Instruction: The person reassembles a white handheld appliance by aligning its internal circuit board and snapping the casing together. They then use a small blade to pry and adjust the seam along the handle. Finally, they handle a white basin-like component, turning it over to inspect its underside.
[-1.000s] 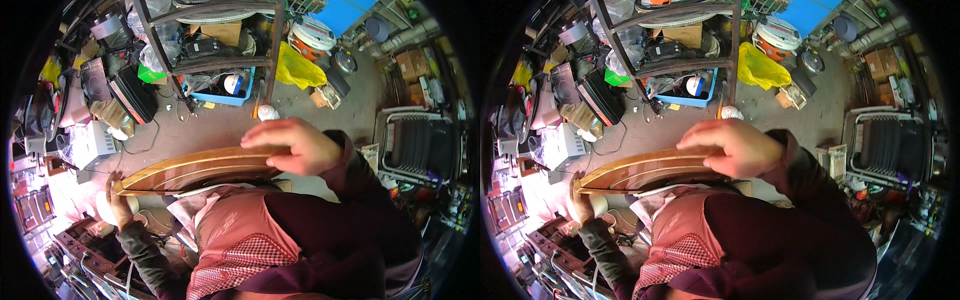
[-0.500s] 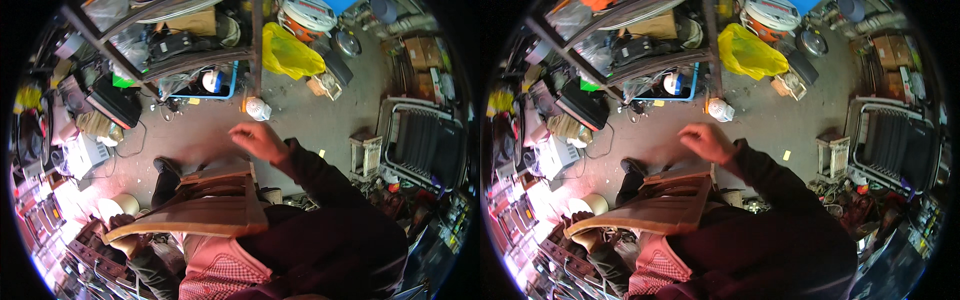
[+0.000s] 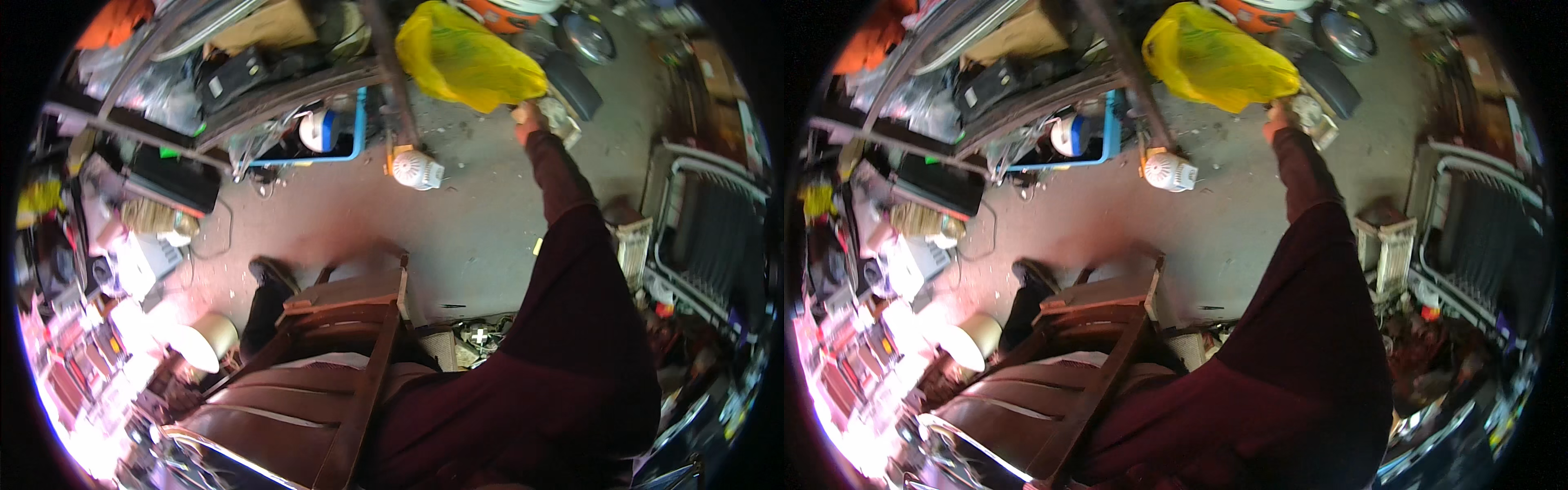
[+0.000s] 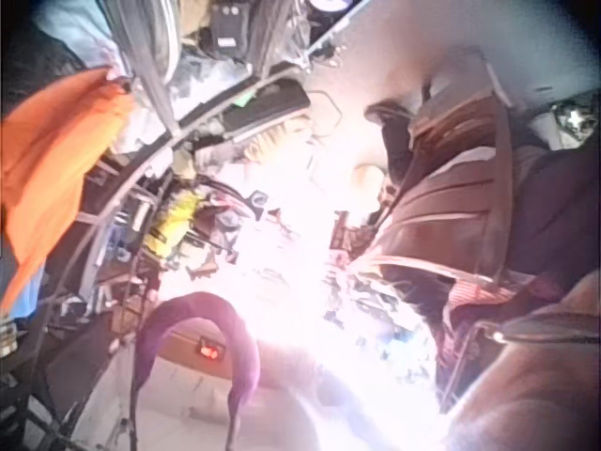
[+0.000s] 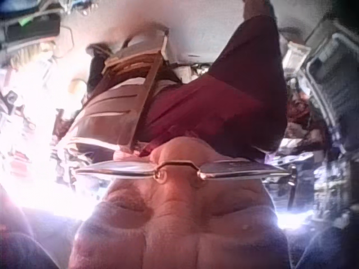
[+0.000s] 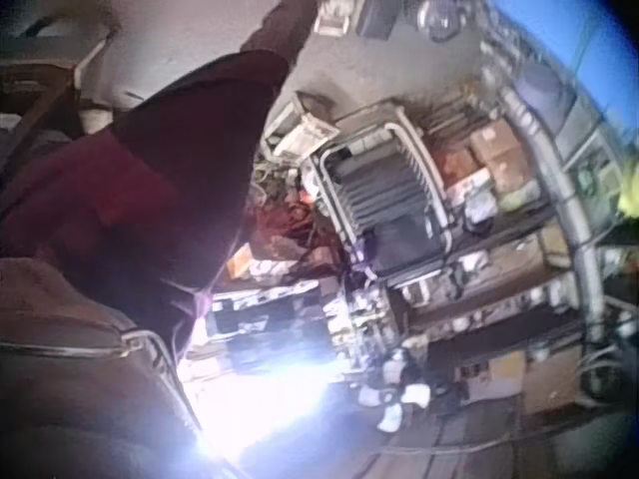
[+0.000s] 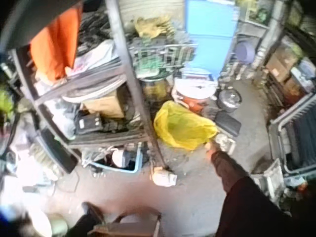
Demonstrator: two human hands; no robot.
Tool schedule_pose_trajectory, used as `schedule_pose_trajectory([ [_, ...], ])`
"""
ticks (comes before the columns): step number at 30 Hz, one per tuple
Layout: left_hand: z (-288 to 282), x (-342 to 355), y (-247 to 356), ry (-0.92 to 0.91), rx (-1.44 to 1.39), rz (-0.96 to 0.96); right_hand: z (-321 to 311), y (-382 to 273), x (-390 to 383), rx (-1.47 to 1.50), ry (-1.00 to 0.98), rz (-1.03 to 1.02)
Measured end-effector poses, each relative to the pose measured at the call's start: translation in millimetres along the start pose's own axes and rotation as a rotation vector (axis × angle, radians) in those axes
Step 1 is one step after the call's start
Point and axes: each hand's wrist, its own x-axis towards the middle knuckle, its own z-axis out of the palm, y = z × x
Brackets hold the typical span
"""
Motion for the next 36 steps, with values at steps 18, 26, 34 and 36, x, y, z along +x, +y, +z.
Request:
schedule_pose_trajectory([
  [18, -63.1, 68.5, 4.9, -0.848, -0.023, -0.119, 29.2, 63.9, -4.2, -0.264, -0.213, -0.039],
  [26, 34.9, -7.5, 2.7, 0.293, -0.178, -0.080, 136.5, 19.6, -264.4, -0.270, -0.319, -0.241],
  [34, 29.8, -5.7, -17.3, 0.293, -0.341, -0.118, 239.9, 92.3, -395.8, -0.192, -0.671, -0.159],
  [36, 42.5, 4.3, -19.0, 0.327, -0.412, -0.076, 205.9, 65.7, -382.2, -0.200, -0.708, -0.131],
])
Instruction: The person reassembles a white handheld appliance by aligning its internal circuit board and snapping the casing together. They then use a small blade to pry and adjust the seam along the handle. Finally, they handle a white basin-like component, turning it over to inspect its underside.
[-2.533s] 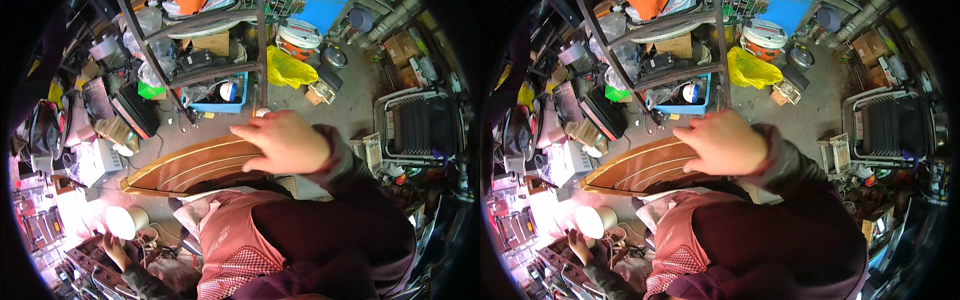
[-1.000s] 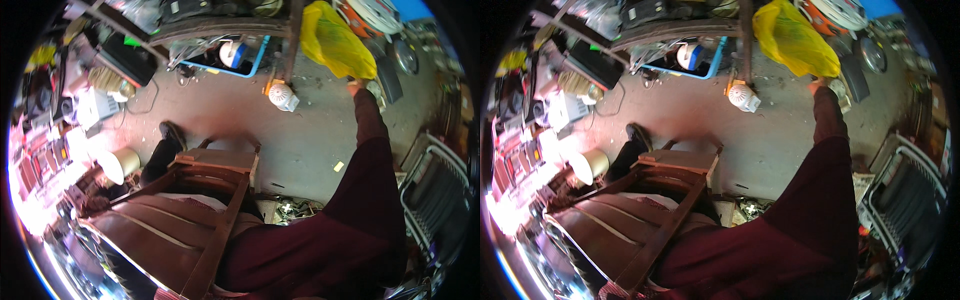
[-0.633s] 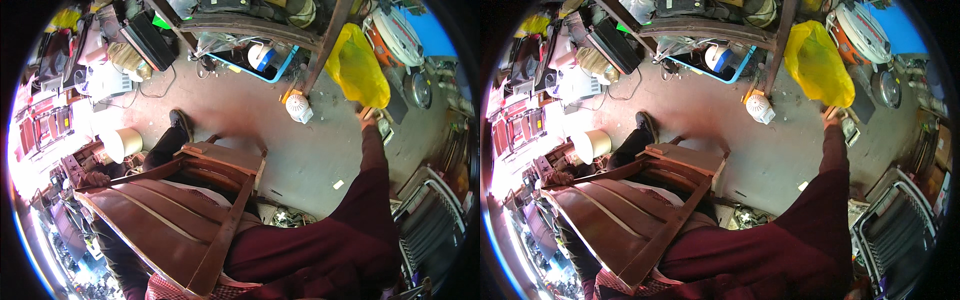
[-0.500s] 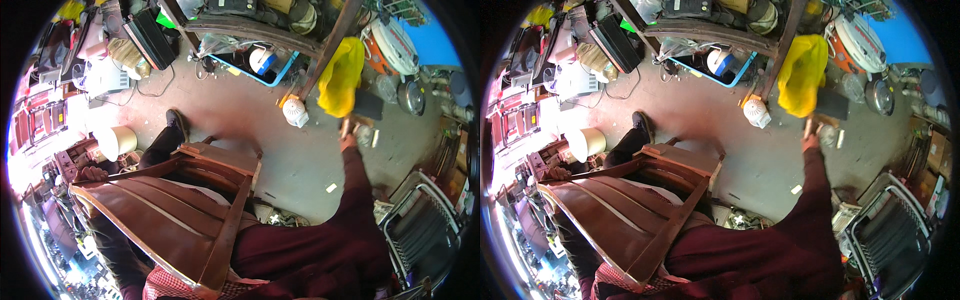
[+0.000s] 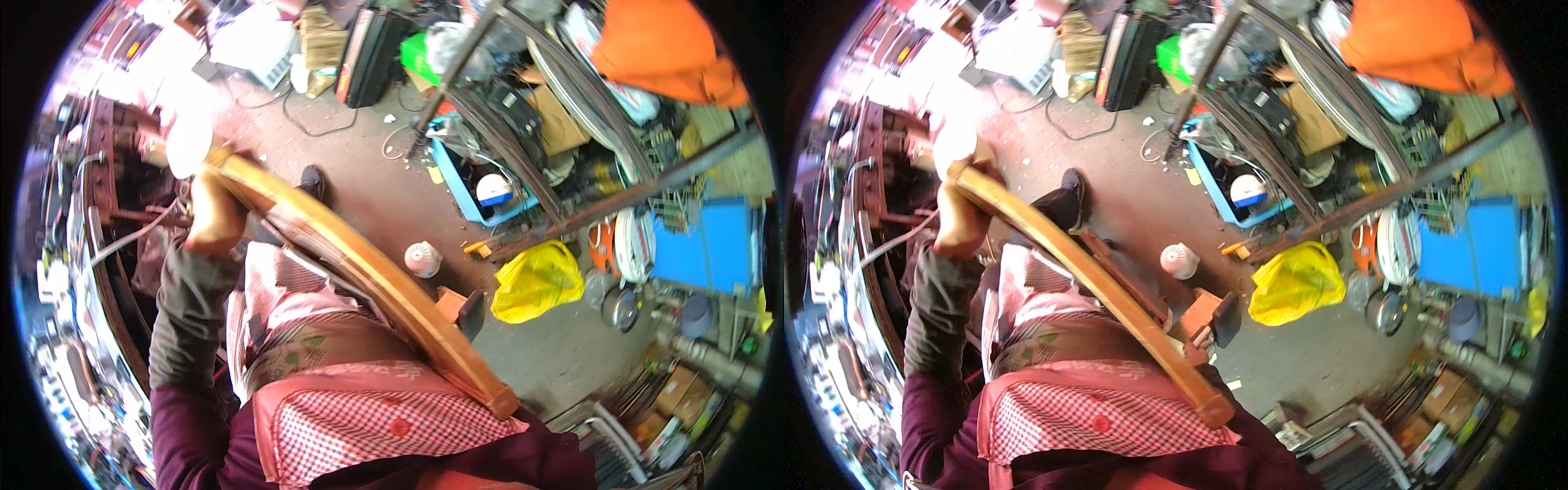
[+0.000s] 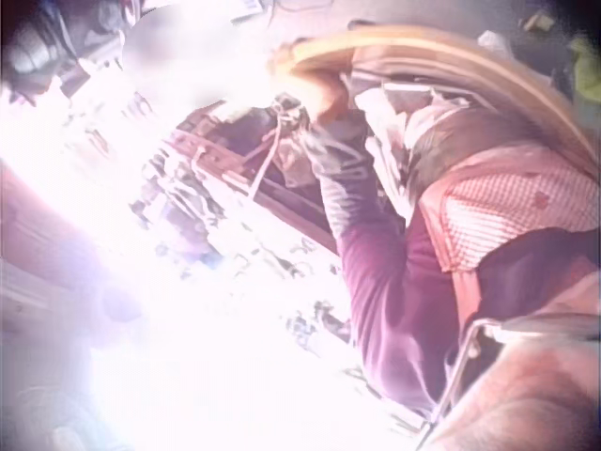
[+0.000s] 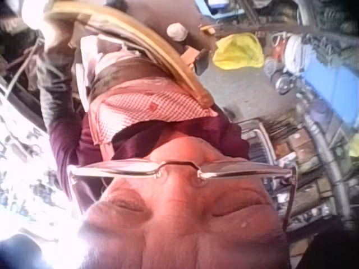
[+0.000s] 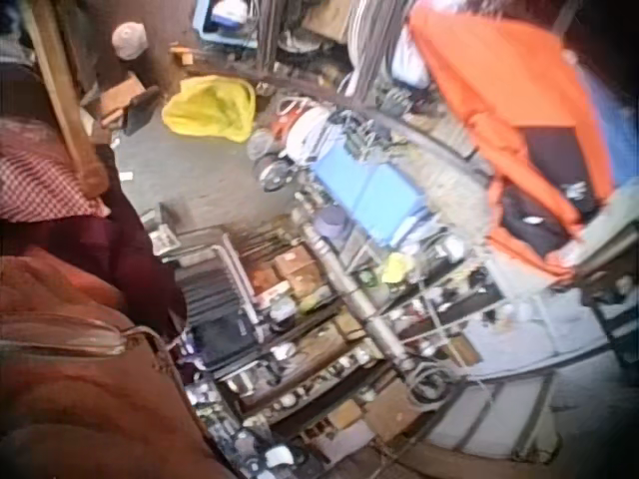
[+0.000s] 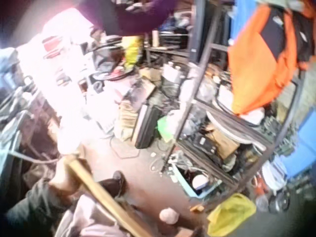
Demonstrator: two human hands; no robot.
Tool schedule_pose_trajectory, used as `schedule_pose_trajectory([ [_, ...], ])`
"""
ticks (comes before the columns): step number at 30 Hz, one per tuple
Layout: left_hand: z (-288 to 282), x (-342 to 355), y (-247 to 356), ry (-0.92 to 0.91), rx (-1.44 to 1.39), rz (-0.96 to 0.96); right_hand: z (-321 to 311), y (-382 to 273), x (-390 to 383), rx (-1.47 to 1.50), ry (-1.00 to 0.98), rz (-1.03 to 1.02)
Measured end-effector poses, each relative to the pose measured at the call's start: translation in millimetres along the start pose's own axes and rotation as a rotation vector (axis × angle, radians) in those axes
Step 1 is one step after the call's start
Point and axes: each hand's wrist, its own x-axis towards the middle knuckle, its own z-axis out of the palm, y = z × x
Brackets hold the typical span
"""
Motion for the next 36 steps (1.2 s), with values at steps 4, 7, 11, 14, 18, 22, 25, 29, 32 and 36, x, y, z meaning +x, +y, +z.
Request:
schedule_pose_trajectory([
  [4, 15.6, -3.3, -3.4, -0.042, -0.078, -0.067, -144.2, -37.8, -30.5, 0.322, 0.012, -0.004],
  [7, 7.4, -7.1, -0.4, -0.031, -0.146, -0.104, -221.0, -123.0, -80.7, -0.198, 0.058, -0.521],
  [11, 19.6, -61.0, 15.5, -0.336, 0.445, 0.200, -186.8, -207.5, -91.2, 0.021, 0.101, -0.178],
  [14, 101.7, -126.4, -13.8, -1.059, 0.863, 0.959, -120.2, -154.1, 21.7, 0.097, 0.144, -0.274],
  [18, 127.9, -161.5, -59.6, -0.987, 1.235, 1.575, -112.9, -179.9, 90.0, 0.086, 0.074, -0.193],
  [22, 135.2, -171.2, -46.3, -1.182, 1.266, 1.317, -122.9, -173.4, 152.5, 0.019, 0.078, -0.206],
  [25, 152.7, -164.7, -49.0, -1.325, 1.080, 1.380, -120.3, -147.8, 174.9, 0.294, 0.106, -0.268],
  [29, 130.6, -177.8, -57.8, -1.208, 1.163, 1.282, -192.1, -177.3, 85.8, 0.123, 0.045, -0.275],
  [32, 143.6, -170.8, -52.9, -1.401, 1.244, 1.215, -249.2, -193.6, 33.5, 0.139, 0.067, -0.286],
  [36, 145.1, -173.5, -62.1, -1.246, 1.190, 1.235, -326.8, -282.4, -27.1, 0.085, 0.088, -0.390],
])
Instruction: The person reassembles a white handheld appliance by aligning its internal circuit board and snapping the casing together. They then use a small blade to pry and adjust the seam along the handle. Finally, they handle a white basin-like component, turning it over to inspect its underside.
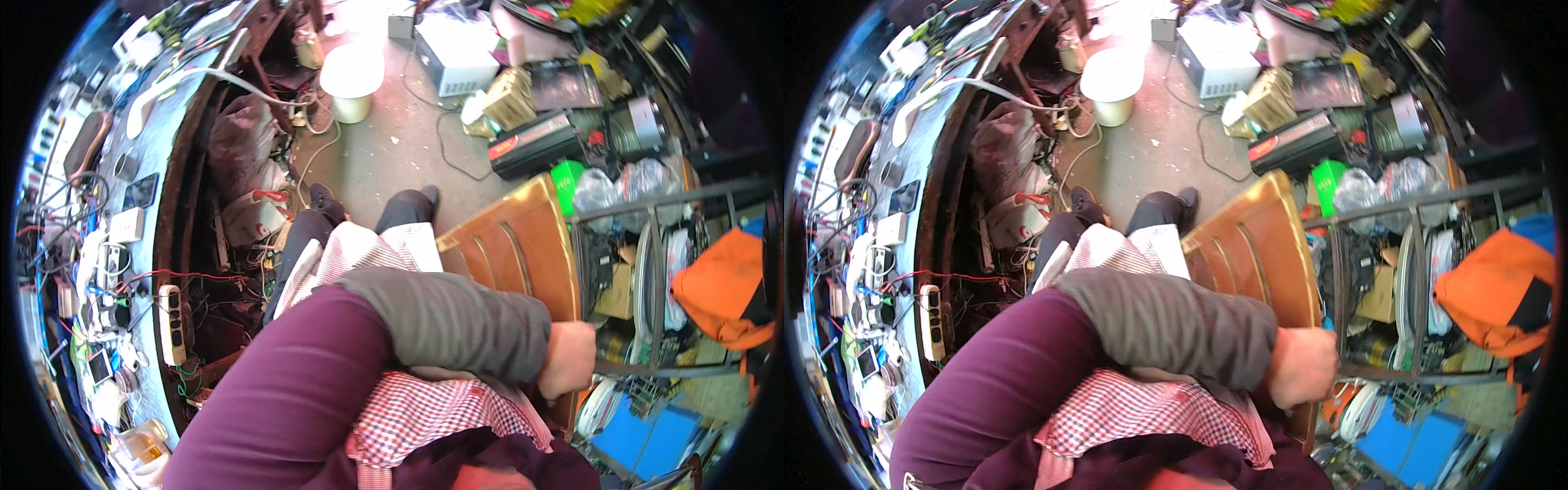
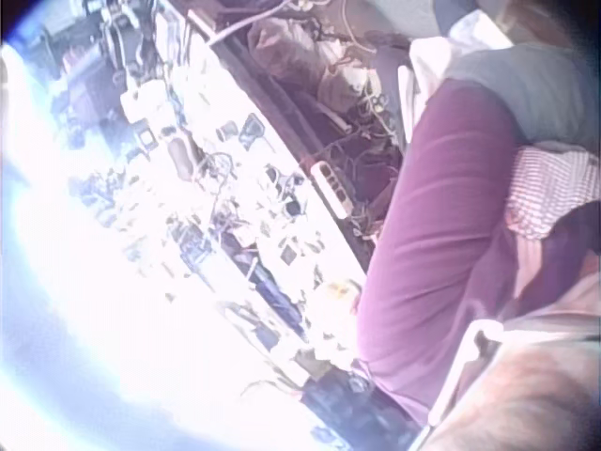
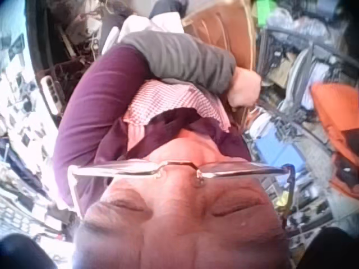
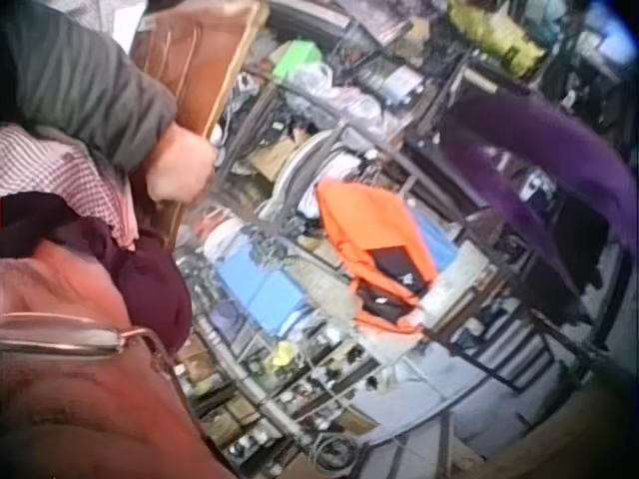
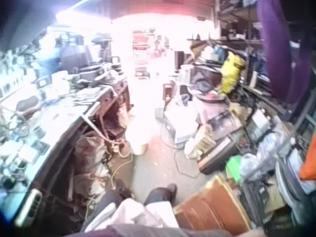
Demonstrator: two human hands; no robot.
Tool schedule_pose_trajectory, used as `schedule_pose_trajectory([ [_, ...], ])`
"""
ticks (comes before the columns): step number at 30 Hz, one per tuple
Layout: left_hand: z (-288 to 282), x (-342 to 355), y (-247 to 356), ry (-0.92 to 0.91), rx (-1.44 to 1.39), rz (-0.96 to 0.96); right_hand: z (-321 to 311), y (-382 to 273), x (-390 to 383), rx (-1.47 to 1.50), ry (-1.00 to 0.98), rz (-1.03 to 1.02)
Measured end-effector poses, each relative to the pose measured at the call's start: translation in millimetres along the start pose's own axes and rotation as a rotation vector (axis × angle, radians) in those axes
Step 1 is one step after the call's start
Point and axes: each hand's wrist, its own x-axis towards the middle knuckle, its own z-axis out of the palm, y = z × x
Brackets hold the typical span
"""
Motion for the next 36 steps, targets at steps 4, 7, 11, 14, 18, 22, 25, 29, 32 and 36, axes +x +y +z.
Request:
schedule_pose_trajectory([
  [4, -6.9, -5.2, -2.5, -0.049, -0.010, 0.019, -28.2, -127.2, -12.2, -0.079, -0.044, -0.104],
  [7, -7.2, -11.0, -5.8, -0.064, -0.026, 0.036, -24.8, -231.4, -7.7, -0.162, -0.094, -0.205],
  [11, 7.4, -13.4, -6.7, 0.147, 0.089, 0.159, -11.6, -370.2, -13.3, -0.313, -0.151, -0.355],
  [14, -49.8, -100.1, -17.7, 0.554, 0.255, 0.131, 10.7, -474.6, 8.0, -0.462, -0.301, -0.483],
  [18, -232.3, -326.8, -44.0, 0.437, 0.428, -1.140, 82.7, -575.7, -8.2, -0.876, -0.240, -0.775],
  [22, -291.9, -590.5, -81.2, 0.777, 0.808, -2.042, 198.1, -655.7, -6.6, -1.055, -0.347, -0.917],
  [25, -287.4, -715.2, -51.8, 0.630, 0.699, -2.368, 317.8, -679.9, -43.0, -1.232, -0.428, -1.197],
  [29, -279.9, -725.9, -45.4, 0.484, 0.816, -2.235, 448.2, -656.0, -12.8, -1.634, -0.575, -1.170],
  [32, -276.9, -722.5, -61.2, 0.491, 0.897, -2.281, 526.2, -624.2, 68.1, -1.783, -0.838, -1.551],
  [36, -276.1, -715.7, -55.0, 0.432, 0.915, -2.373, 623.3, -557.2, 130.0, -1.873, -0.917, -1.454],
])
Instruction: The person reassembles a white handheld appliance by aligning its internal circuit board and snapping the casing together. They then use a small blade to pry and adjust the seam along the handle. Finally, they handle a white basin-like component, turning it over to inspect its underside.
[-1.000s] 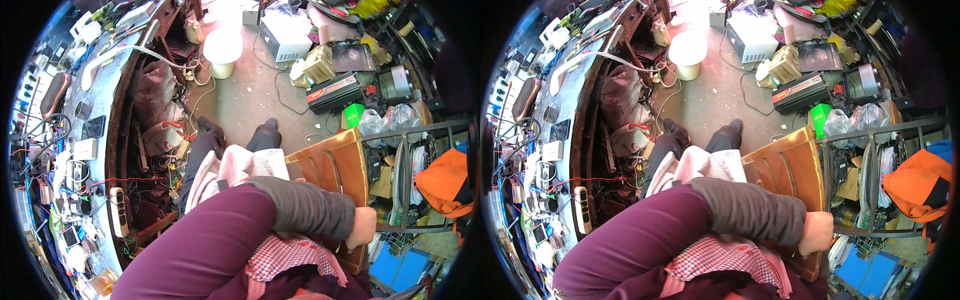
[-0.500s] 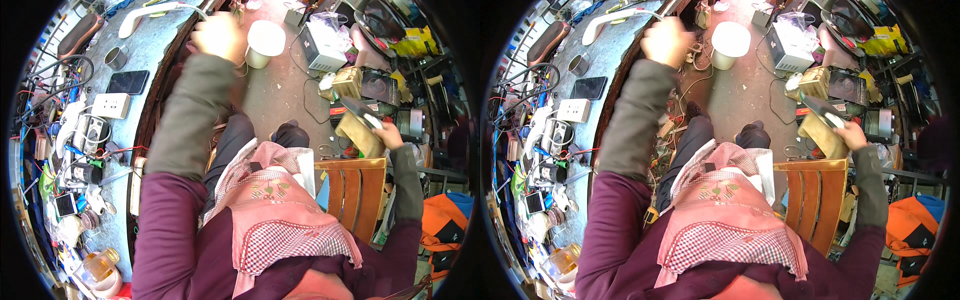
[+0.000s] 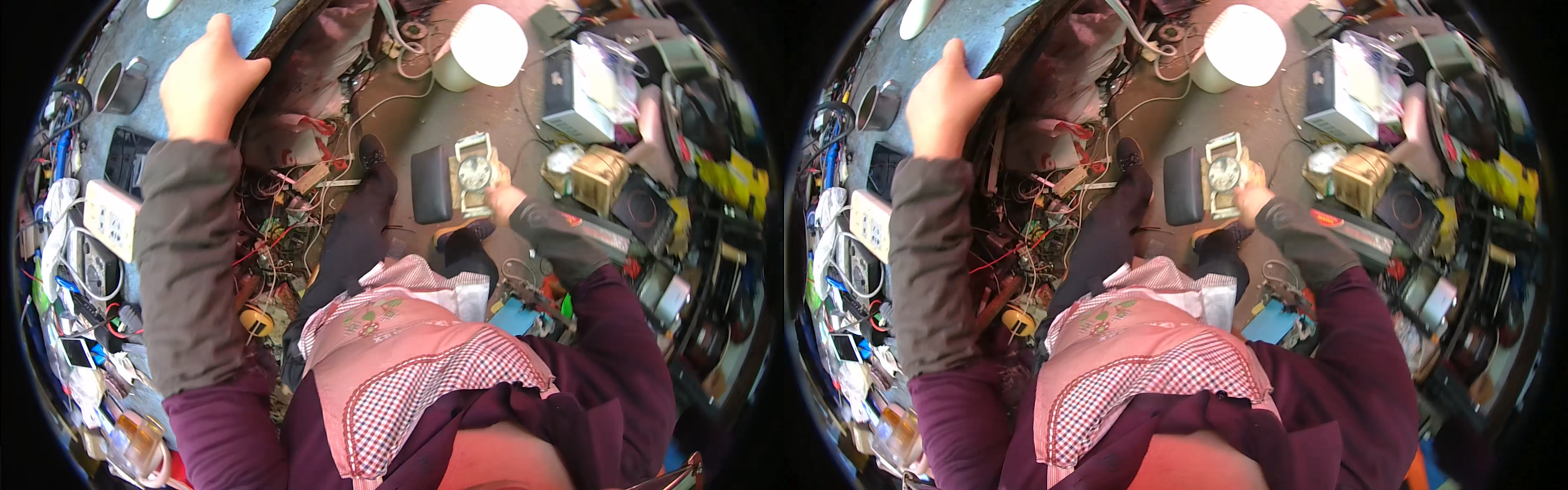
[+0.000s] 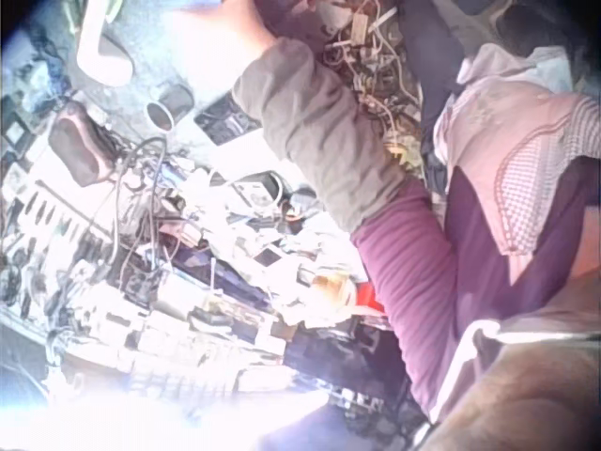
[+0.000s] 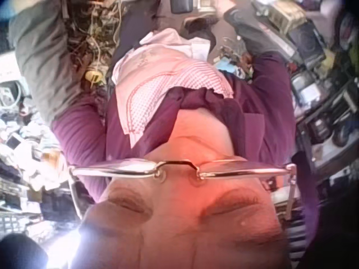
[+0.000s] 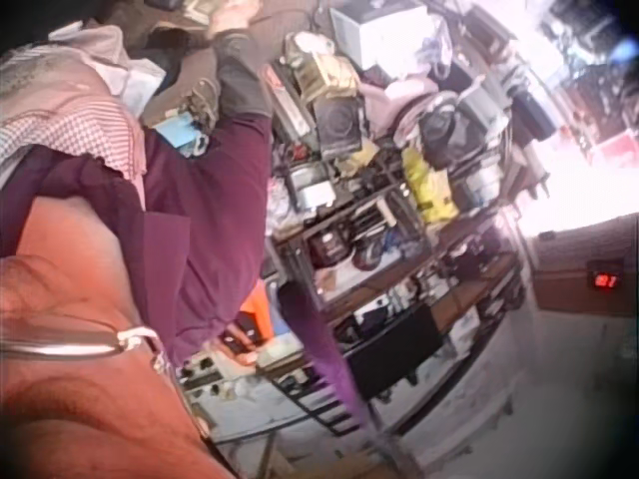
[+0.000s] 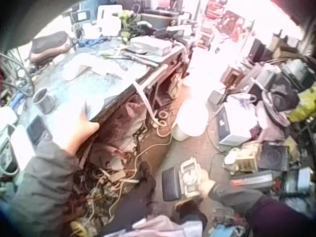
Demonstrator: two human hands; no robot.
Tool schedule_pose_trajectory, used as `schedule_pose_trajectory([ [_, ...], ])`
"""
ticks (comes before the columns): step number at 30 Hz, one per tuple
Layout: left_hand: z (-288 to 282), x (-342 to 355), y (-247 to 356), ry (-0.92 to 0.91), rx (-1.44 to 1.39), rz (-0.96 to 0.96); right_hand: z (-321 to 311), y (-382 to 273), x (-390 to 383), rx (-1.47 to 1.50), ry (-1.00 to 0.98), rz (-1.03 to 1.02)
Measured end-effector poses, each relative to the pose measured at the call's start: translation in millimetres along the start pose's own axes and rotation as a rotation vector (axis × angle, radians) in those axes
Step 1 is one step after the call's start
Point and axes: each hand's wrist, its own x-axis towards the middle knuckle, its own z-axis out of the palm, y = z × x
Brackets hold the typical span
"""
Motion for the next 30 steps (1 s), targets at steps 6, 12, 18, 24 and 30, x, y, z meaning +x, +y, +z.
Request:
schedule_pose_trajectory([
  [6, 6.7, 4.7, -4.2, 0.009, 0.094, -0.011, 72.0, -43.5, 61.6, 0.345, 0.276, -0.085],
  [12, 8.6, 8.0, -51.2, 0.006, 0.193, 0.038, 80.2, -126.9, 81.0, 0.532, 0.448, 0.220],
  [18, 15.0, 15.3, -48.8, -0.015, 0.128, -0.004, 138.9, -189.7, 122.9, 0.655, -0.694, -0.209],
  [24, 12.5, 10.1, -40.7, 0.038, 0.119, 0.078, 188.4, -195.5, 145.5, 0.812, -0.605, -0.280],
  [30, -1.8, 3.3, -49.5, -0.077, 0.175, 0.155, 83.9, -100.5, 138.4, 0.261, 0.564, 0.048],
])
